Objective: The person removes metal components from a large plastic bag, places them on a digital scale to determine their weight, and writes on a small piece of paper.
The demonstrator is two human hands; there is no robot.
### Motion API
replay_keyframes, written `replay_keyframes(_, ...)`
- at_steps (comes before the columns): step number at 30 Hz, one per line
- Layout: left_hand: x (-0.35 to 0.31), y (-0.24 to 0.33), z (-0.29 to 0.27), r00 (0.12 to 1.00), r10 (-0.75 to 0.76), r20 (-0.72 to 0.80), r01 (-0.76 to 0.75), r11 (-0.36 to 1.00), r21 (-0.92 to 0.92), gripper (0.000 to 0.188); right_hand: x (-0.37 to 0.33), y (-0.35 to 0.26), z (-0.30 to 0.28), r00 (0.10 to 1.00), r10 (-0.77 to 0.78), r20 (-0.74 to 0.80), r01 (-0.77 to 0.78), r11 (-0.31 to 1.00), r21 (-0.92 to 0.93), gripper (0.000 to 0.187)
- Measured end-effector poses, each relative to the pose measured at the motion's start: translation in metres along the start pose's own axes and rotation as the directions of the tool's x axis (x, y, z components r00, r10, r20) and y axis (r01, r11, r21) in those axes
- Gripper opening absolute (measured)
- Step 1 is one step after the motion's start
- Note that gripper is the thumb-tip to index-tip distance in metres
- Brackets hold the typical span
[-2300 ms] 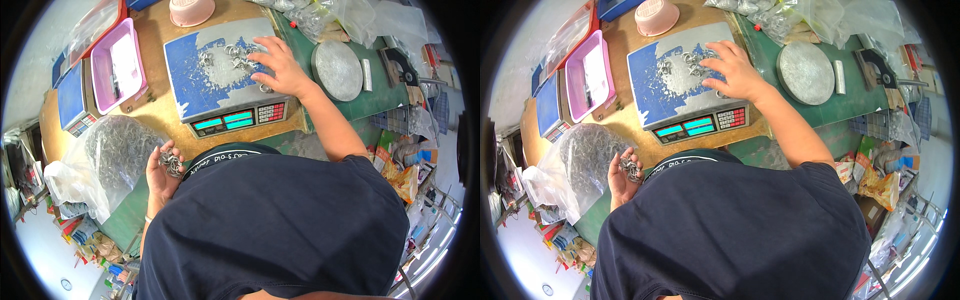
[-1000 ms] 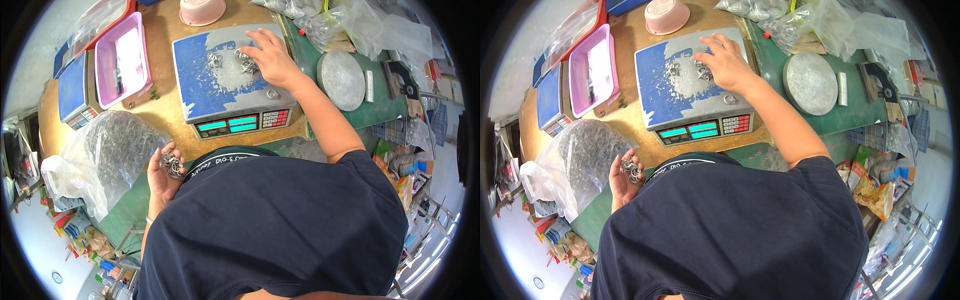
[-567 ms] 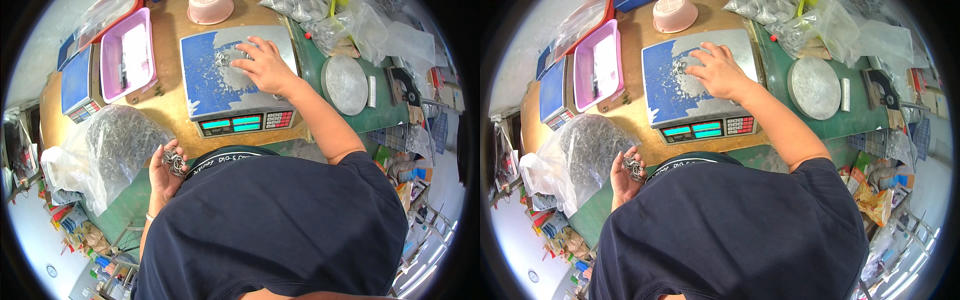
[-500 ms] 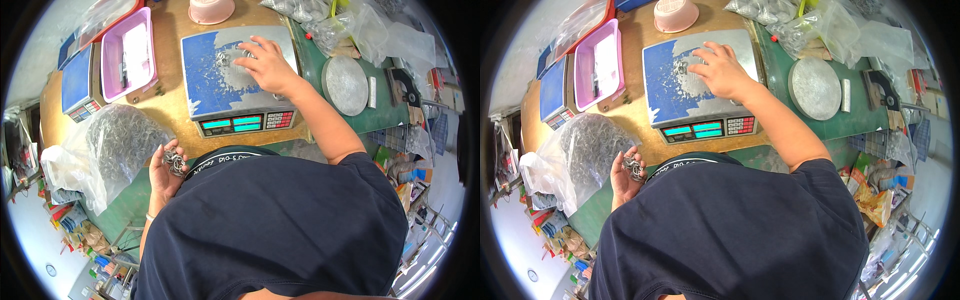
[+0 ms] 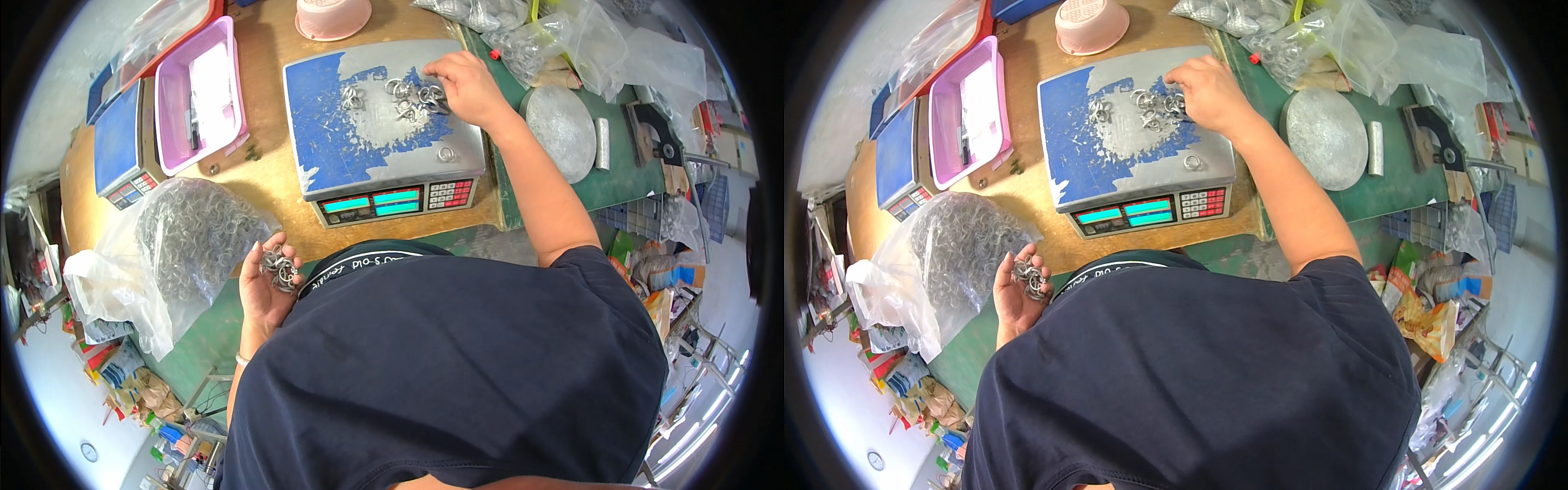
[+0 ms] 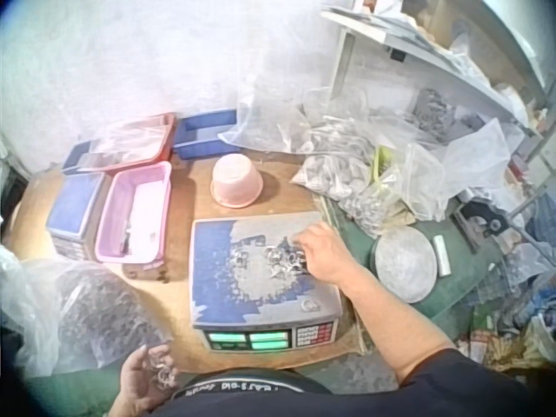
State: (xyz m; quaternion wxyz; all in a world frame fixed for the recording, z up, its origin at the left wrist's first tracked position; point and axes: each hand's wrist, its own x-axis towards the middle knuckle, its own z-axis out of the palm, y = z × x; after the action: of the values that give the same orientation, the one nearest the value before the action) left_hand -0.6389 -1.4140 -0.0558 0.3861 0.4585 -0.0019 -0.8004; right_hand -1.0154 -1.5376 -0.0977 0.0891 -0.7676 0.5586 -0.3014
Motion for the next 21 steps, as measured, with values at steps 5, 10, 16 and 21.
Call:
replay_keyframes(5,0.001,-0.001,0.001,1.0,-0.009,-0.004,0.009,1.0,0.005,0.034,0.011,-0.006,0.009,0.996,-0.068,0.06,0.062,0.994,0.094,0.019)
replay_keyframes(10,0.002,-0.001,0.001,1.0,-0.008,-0.003,0.009,1.0,0.006,0.034,0.019,-0.014,0.012,0.965,-0.169,0.199,0.156,0.985,0.079,0.019)
replay_keyframes(16,0.001,-0.001,0.001,1.0,-0.004,-0.01,0.004,1.0,0.009,0.034,0.021,-0.001,0.006,0.969,-0.124,0.215,0.104,0.989,0.103,0.022)
replay_keyframes(21,0.002,-0.002,0.001,1.0,-0.001,-0.01,0.001,1.0,0.0,0.034,0.023,-0.003,-0.003,0.918,-0.103,0.383,0.058,0.99,0.127,0.026)
